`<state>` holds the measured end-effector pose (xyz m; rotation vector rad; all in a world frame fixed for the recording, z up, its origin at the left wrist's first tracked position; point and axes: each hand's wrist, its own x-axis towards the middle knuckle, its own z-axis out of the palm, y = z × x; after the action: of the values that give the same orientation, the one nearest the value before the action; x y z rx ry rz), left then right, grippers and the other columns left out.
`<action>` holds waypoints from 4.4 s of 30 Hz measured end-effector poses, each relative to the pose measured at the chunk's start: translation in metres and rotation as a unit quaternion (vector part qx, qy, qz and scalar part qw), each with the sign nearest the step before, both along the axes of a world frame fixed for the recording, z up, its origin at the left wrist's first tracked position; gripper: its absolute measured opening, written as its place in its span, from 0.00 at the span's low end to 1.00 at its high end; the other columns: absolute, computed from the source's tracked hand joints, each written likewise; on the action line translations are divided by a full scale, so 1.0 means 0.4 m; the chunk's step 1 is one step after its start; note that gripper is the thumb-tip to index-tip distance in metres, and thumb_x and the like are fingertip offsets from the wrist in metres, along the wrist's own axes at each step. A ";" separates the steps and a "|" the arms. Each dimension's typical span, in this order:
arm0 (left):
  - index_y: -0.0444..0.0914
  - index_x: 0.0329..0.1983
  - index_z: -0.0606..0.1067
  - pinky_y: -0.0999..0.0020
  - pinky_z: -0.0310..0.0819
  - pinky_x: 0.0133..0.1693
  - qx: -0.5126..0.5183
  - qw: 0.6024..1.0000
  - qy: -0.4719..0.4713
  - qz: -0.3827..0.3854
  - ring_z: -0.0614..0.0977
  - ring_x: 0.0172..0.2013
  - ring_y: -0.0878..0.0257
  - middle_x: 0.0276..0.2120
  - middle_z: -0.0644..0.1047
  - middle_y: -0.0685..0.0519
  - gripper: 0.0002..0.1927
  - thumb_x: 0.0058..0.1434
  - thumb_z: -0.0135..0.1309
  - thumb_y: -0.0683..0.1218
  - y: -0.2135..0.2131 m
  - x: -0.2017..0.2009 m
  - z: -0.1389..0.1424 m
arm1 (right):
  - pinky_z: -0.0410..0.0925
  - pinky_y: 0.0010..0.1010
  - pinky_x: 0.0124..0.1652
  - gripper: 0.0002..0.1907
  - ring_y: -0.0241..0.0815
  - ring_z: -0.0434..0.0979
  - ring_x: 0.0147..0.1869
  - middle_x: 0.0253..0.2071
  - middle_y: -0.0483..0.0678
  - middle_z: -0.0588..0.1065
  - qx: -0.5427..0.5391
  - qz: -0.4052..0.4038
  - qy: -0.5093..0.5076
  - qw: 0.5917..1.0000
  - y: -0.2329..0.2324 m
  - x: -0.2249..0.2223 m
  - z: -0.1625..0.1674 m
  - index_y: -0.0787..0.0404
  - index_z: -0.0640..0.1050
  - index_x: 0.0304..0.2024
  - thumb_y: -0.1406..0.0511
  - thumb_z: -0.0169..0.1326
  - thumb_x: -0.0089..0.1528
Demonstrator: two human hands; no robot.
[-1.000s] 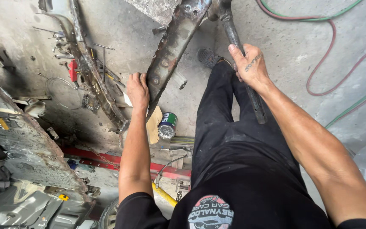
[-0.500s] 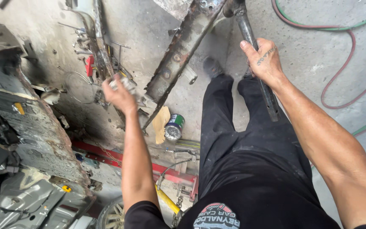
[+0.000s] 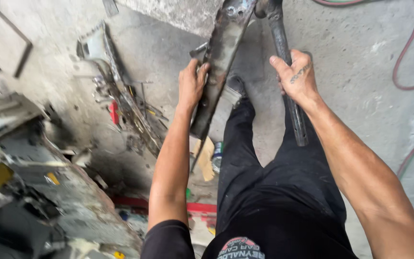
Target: The person repeatedly strikes a long, rusty metal frame with a hammer while holding a white cloth in the other hand. They reposition the frame several times and continue hammering along its length.
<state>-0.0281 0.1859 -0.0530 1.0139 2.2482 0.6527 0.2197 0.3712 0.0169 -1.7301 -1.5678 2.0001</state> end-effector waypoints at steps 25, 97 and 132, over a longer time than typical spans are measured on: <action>0.36 0.41 0.79 0.49 0.73 0.38 -0.050 0.994 0.038 0.087 0.82 0.34 0.39 0.30 0.80 0.37 0.17 0.68 0.56 0.56 0.095 0.054 -0.003 | 0.64 0.30 0.19 0.11 0.35 0.70 0.19 0.20 0.46 0.72 0.065 -0.032 -0.027 0.997 -0.044 -0.028 -0.010 0.66 0.73 0.36 0.64 0.58 0.64; 0.36 0.29 0.73 0.41 0.68 0.34 -0.048 0.973 0.180 0.132 0.79 0.31 0.35 0.25 0.78 0.38 0.20 0.69 0.55 0.56 0.106 0.113 -0.014 | 0.68 0.37 0.32 0.08 0.53 0.80 0.29 0.25 0.56 0.73 0.364 0.058 -0.060 0.928 -0.106 0.175 -0.089 0.68 0.77 0.36 0.68 0.57 0.66; 0.38 0.29 0.73 0.43 0.70 0.31 -0.024 0.965 0.207 0.159 0.80 0.29 0.37 0.25 0.78 0.42 0.18 0.67 0.57 0.55 0.092 0.111 -0.020 | 0.65 0.36 0.26 0.11 0.39 0.71 0.23 0.20 0.50 0.72 0.264 0.107 -0.104 0.953 0.070 0.182 -0.067 0.68 0.77 0.33 0.65 0.62 0.62</action>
<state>0.0162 0.2229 -0.0611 0.8302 2.8168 0.5507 0.2923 0.3990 -0.0098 -1.6365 -2.1856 1.3052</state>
